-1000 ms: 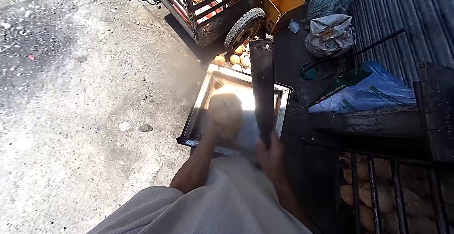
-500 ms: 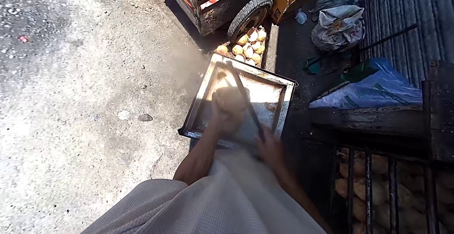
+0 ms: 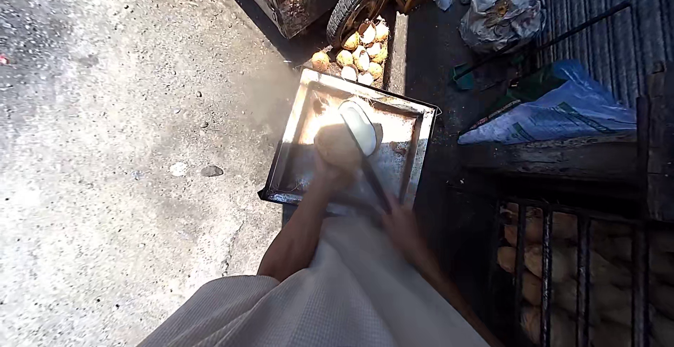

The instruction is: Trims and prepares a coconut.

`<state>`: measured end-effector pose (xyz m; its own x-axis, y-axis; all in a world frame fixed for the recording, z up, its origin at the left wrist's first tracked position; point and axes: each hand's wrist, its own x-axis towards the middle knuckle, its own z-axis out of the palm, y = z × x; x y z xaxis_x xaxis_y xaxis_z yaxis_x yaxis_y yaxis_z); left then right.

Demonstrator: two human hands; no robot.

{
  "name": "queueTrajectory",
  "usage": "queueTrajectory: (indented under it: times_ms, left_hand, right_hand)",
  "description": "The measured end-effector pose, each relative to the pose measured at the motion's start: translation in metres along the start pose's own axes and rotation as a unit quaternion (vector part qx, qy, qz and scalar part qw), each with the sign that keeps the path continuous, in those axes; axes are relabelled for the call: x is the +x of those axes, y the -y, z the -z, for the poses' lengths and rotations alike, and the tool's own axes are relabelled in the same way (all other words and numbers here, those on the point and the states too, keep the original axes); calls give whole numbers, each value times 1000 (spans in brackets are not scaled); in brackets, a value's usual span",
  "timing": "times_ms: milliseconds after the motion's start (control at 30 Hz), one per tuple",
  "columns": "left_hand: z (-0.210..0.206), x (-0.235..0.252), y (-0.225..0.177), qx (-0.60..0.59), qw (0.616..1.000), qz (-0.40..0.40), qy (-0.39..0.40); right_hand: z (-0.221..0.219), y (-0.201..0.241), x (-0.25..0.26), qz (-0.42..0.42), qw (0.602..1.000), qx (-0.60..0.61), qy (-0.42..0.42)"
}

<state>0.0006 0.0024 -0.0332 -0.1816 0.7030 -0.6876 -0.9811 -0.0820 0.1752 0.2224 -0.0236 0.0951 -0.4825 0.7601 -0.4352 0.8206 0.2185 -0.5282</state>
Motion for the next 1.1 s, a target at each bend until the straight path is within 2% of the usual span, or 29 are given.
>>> queueTrajectory:
  times_ms: [67,167,233,333,533,700,800,867,933,967,1033,1100]
  left_hand:
    - [1,3,-4,25,999,-4,26]
    - [-12,16,-16,44,997,-25,52]
    - [-11,24,-15,46,998,-36,31]
    - [-4,33,-6,32,999,-34,6]
    - [6,45,-5,19,999,-30,-26]
    - [-6,32,-2,40,999,-31,1]
    - [-13,24,8,61,998,-21,10]
    - [-16,19,18,83,997,-5,1]
    - [-21,15,29,113,994,0,3]
    - [-27,12,35,123,992,8,14]
    - [-43,8,48,148,987,36,43]
    - [-58,11,66,180,979,70,71]
  right_hand:
    - [-3,2,-18,14,997,31,-71]
    - [9,11,-14,46,976,85,-197]
    - [16,4,-10,26,966,126,-223]
    - [17,-37,-7,-50,974,126,-182]
    - [-8,-131,6,-166,986,-13,27]
    - [-38,-166,5,-175,974,-112,93]
    - [-36,-161,3,-154,975,-141,81]
    - [-20,-143,9,-128,989,-70,0]
    - [1,-120,30,-103,981,125,-108]
    - [9,-113,46,-100,955,244,-137]
    - [29,-101,78,-106,877,454,-117]
    - [46,-99,102,-90,824,555,-65]
